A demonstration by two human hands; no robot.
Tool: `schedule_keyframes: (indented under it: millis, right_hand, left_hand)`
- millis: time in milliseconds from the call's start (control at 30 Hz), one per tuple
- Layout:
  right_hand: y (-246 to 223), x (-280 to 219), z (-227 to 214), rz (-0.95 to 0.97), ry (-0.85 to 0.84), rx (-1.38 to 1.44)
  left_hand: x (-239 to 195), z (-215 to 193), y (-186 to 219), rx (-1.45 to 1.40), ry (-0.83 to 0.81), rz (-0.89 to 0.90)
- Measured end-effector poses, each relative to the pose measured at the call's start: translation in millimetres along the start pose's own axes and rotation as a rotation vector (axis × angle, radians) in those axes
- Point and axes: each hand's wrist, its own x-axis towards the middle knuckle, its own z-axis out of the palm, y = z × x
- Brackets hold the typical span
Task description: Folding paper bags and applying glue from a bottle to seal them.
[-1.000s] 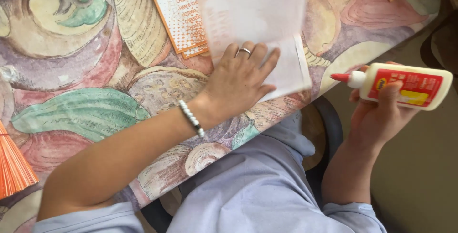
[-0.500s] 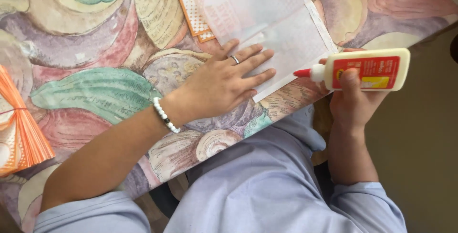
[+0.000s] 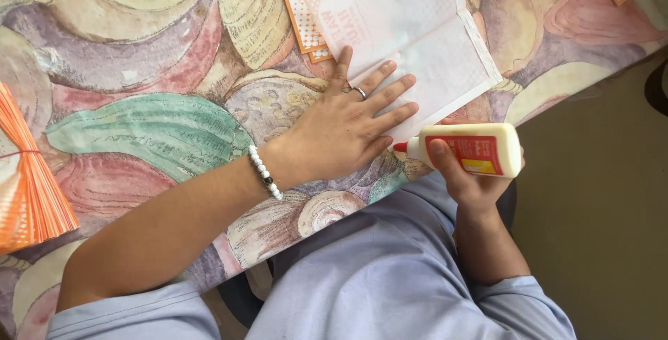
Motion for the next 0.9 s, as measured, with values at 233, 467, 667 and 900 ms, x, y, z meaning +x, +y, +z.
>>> schedule_keyframes:
  millis: [233,467,667,900]
  right_hand:
    - [-3.2,9.5,1.1,0.013,0.129,0.043]
    - [-1.7,-5.1,6.2,-0.062,0.004,-0.020]
    - [32.9,21.5,-13.9,-0.126,0.241,0.046]
    - [38.2,15.3,-13.0,-0.076,0.245,0.134]
  left_hand:
    - [0.1,5.2,4.0,0.026,0.035,-0.039]
    - [-0.1,5.5,2.2,-0.003,0.038,-0.036]
    - [1.0,3.3,2.7,0.016,0.024,-0.041]
    - [0.9,2.7,3.3,-0.007,0.033,-0.040]
